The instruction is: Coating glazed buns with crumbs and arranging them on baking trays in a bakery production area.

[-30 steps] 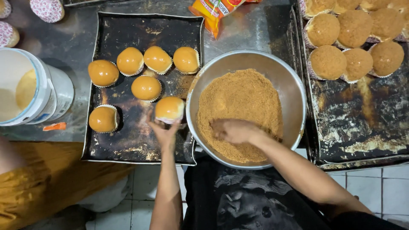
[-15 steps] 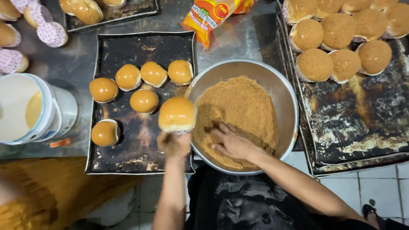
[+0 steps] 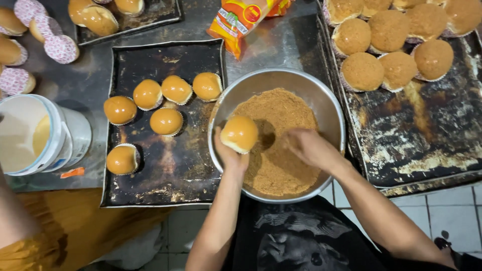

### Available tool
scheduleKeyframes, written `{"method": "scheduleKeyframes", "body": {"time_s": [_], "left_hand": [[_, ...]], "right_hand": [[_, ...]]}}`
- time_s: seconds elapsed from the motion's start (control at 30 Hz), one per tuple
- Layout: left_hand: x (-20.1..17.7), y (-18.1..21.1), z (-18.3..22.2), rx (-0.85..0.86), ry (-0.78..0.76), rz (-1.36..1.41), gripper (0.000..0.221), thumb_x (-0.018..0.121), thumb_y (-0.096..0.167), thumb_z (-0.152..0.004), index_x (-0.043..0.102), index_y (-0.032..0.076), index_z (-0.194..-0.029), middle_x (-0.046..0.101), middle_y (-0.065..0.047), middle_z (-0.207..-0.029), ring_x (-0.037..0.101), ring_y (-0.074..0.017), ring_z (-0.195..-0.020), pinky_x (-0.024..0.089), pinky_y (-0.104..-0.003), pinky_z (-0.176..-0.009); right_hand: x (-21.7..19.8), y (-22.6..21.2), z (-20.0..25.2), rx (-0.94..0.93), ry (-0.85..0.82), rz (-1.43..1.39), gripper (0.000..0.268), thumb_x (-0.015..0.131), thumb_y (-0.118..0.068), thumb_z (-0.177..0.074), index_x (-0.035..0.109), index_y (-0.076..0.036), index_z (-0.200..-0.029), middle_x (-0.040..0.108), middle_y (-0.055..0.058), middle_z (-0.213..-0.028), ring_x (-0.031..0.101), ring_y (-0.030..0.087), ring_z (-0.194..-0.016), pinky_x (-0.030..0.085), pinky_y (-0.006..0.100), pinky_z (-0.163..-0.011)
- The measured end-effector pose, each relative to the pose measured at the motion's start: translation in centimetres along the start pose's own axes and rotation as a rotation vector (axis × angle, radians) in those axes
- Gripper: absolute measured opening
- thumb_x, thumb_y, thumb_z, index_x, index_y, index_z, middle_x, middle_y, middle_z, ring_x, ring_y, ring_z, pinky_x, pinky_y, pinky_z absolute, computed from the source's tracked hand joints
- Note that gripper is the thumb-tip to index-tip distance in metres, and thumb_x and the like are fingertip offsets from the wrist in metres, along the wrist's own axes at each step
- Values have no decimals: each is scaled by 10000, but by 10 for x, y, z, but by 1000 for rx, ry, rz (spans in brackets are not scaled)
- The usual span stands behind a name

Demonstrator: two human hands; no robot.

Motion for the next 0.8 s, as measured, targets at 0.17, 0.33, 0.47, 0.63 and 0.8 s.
{"method": "scheduleKeyframes", "body": {"time_s": [0.17, 0.33, 0.47, 0.63, 0.8], "left_hand": [[-2, -56, -11, -67, -91, -312, 545, 610, 595, -928, 694, 124, -1189, 743, -115, -1159, 728, -246, -987, 612, -421, -869], [8, -66, 0, -188, -172, -276, 653, 608, 679, -866, 674, 167, -1265, 678, -106, -1333, 643, -318, -1219, 511, -494, -1051], [17, -53, 1, -170, -121, -216, 486, 661, 573, -863, 746, 190, -1150, 752, -76, -1189, 730, -269, -1049, 594, -433, -905], [14, -32, -2, -200, -109, -140, 523, 700, 582, -809, 745, 210, -1174, 729, -79, -1244, 710, -310, -1096, 569, -488, -949], [12, -17, 3, -248, -93, -96, 474, 709, 543, -778, 760, 235, -1134, 737, -67, -1239, 716, -330, -1089, 577, -518, -937]], "right_hand": [[-62, -35, -18, -135, 378, -252, 313, 668, -122, -895, 683, -75, -1204, 724, 162, -1173, 664, 387, -1160, 541, 508, -946], [-74, -47, -25, -189, 507, -289, 263, 660, -86, -883, 734, -163, -1123, 764, 99, -1095, 702, 335, -1112, 564, 469, -919], [-96, -60, -2, -20, 554, -258, 330, 648, -118, -904, 723, -171, -1222, 752, 120, -1137, 691, 331, -1124, 570, 464, -890], [-5, 24, -27, 137, 292, 13, 352, 616, -223, -939, 685, -80, -1254, 724, 194, -1179, 679, 356, -1158, 544, 472, -972], [87, 32, 12, 185, -192, 235, 385, 589, -441, -947, 711, -117, -1115, 739, 175, -1159, 705, 340, -1137, 542, 467, -1010]]}}
Point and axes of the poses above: each hand's wrist, its own z-axis away from the middle knuckle, its own x-axis out of the palm, y = z × x, the point moved 5 cm from there along -z, towards the middle knuckle
